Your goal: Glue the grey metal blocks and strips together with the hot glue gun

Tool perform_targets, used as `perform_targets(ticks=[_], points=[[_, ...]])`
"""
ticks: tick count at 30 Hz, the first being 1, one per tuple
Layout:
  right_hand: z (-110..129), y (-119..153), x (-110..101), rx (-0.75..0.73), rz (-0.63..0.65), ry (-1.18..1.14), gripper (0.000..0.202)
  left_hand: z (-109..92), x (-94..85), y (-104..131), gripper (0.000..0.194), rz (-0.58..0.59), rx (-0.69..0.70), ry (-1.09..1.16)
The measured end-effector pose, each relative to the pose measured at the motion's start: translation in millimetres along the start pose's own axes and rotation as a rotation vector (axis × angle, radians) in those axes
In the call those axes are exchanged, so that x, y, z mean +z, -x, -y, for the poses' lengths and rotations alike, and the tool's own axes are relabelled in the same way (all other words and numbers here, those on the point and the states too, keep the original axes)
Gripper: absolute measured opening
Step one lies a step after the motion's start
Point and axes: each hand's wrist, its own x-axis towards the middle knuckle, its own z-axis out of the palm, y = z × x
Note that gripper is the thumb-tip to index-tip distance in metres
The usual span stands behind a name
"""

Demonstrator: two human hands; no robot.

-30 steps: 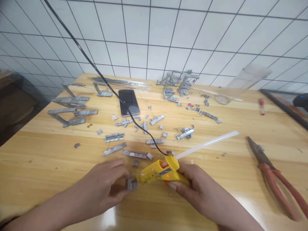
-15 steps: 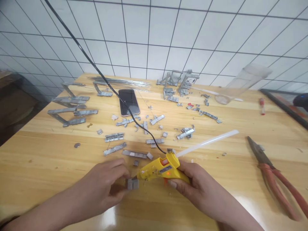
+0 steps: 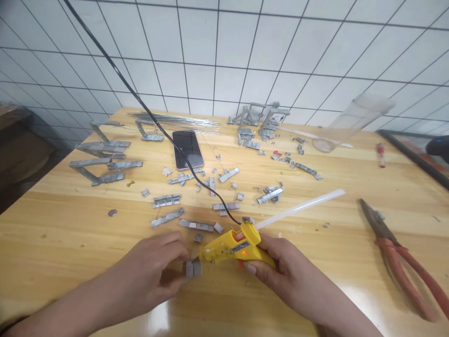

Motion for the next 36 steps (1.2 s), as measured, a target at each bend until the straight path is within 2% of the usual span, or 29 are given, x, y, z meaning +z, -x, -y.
perform_targets(ticks=[23, 28, 36], points=[[-2.2, -0.9, 1.6, 0.013, 0.017, 0.003, 0.032, -0.4, 0.0, 1.5, 0.008, -0.002, -0.002, 0.002], [0.4, -0.7, 0.3, -0.012, 0.027, -0.009, 0.031, -0.4, -0.3, 1.7, 0.007, -0.002, 0.001, -0.004], [1.6, -1.6, 1.0, 0.029, 0.007, 0.007, 0.025, -1.5, -0.8, 1.3, 0.007, 0.001, 0.002, -0.006]])
